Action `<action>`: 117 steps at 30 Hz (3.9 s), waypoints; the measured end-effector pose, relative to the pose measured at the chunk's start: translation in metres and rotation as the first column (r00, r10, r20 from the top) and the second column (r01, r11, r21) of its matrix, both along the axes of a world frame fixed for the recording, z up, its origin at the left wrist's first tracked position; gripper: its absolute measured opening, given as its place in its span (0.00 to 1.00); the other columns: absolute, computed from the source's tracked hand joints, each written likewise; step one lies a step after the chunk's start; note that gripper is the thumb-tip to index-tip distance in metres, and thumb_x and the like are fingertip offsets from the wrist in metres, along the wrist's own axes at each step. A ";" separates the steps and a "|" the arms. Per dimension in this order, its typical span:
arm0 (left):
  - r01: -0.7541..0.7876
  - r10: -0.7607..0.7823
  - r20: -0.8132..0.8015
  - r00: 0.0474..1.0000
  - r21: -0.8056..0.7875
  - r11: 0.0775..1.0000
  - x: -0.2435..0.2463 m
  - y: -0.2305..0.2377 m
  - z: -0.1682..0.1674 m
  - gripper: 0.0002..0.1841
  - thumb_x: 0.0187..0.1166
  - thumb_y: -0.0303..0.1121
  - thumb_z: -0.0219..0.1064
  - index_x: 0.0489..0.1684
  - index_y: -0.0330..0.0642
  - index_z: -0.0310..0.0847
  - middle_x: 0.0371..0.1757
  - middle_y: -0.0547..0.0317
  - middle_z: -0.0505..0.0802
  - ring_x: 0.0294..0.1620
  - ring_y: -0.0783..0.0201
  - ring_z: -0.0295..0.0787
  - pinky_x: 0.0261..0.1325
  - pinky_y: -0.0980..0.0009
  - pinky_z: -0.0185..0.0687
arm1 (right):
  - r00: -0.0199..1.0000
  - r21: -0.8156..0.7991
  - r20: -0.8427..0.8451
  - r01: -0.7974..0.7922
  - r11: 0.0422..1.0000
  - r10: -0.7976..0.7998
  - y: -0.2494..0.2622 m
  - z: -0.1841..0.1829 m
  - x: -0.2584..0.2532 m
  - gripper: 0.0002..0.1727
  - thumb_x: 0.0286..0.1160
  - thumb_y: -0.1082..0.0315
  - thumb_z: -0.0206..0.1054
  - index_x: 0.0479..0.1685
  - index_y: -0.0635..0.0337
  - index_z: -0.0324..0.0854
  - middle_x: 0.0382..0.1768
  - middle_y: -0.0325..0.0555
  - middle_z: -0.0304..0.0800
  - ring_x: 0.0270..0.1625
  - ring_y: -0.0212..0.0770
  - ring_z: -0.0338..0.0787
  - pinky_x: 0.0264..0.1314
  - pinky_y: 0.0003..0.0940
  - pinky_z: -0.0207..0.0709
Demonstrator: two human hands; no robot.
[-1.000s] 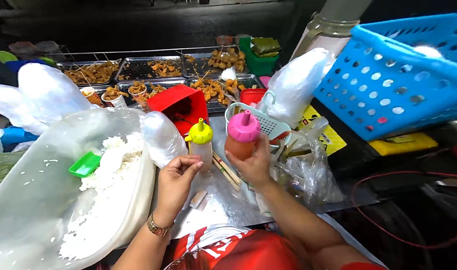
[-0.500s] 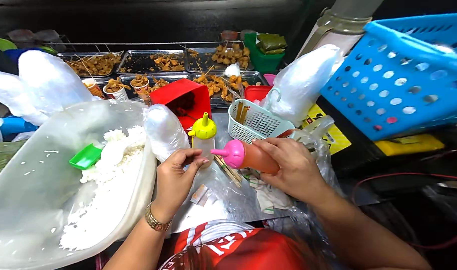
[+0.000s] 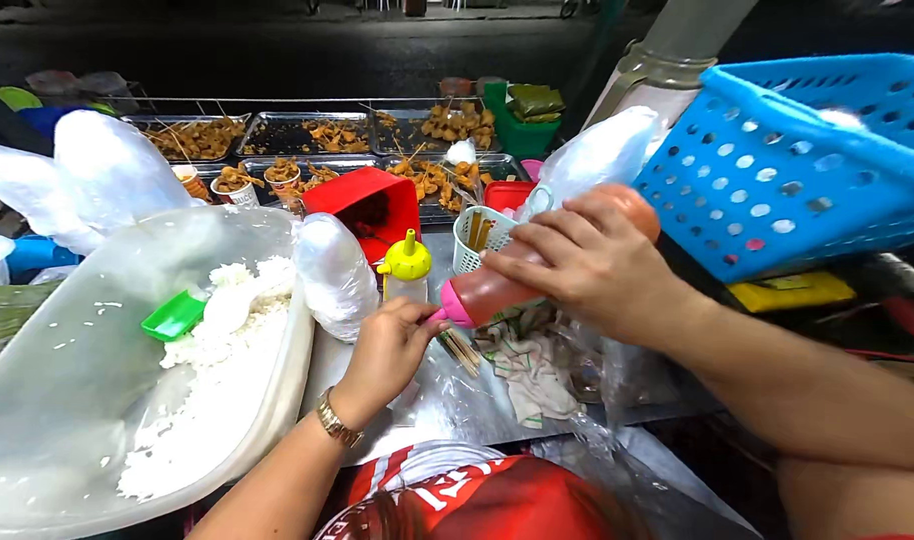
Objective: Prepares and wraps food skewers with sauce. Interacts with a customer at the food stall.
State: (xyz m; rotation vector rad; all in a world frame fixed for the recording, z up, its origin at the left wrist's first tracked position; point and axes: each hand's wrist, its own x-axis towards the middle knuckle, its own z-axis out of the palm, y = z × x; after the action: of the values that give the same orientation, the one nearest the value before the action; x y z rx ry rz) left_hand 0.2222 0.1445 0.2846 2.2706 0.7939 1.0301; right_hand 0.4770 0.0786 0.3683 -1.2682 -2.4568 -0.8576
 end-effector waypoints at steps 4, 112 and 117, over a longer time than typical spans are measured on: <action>0.038 0.009 0.136 0.991 -0.341 0.939 0.015 -0.003 0.022 0.06 0.72 0.27 0.76 0.41 0.34 0.91 0.39 0.59 0.94 0.41 0.77 0.91 0.51 0.79 0.88 | 0.971 0.172 0.216 -0.144 0.974 0.105 0.013 0.042 -0.009 0.23 0.76 0.85 0.57 0.64 0.58 0.86 0.57 0.59 0.91 0.66 0.61 0.88 0.79 0.59 0.68; 0.721 0.104 0.821 0.561 -0.546 0.426 0.007 -0.003 0.004 0.16 0.88 0.31 0.58 0.28 0.47 0.89 0.38 0.57 0.95 0.45 0.66 0.94 0.54 0.71 0.89 | -0.138 -0.014 -0.691 -0.979 0.204 -0.710 0.004 -0.113 -0.081 0.21 0.93 0.58 0.44 0.54 0.54 0.85 0.24 0.29 0.90 0.18 0.21 0.82 0.19 0.17 0.75; 0.702 0.095 0.829 0.551 -0.522 0.484 0.000 0.002 0.004 0.17 0.89 0.29 0.54 0.28 0.48 0.86 0.33 0.61 0.92 0.44 0.66 0.92 0.60 0.68 0.87 | -0.125 -0.163 -0.806 -0.893 0.419 -0.579 0.002 -0.115 -0.089 0.08 0.89 0.66 0.55 0.47 0.58 0.79 0.27 0.31 0.92 0.23 0.24 0.88 0.27 0.19 0.82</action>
State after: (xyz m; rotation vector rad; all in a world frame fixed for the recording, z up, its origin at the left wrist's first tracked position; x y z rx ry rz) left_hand 0.2220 0.1470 0.2890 0.8672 0.2473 0.9782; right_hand 0.3883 0.0802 0.2536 -0.7395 -1.2052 1.5491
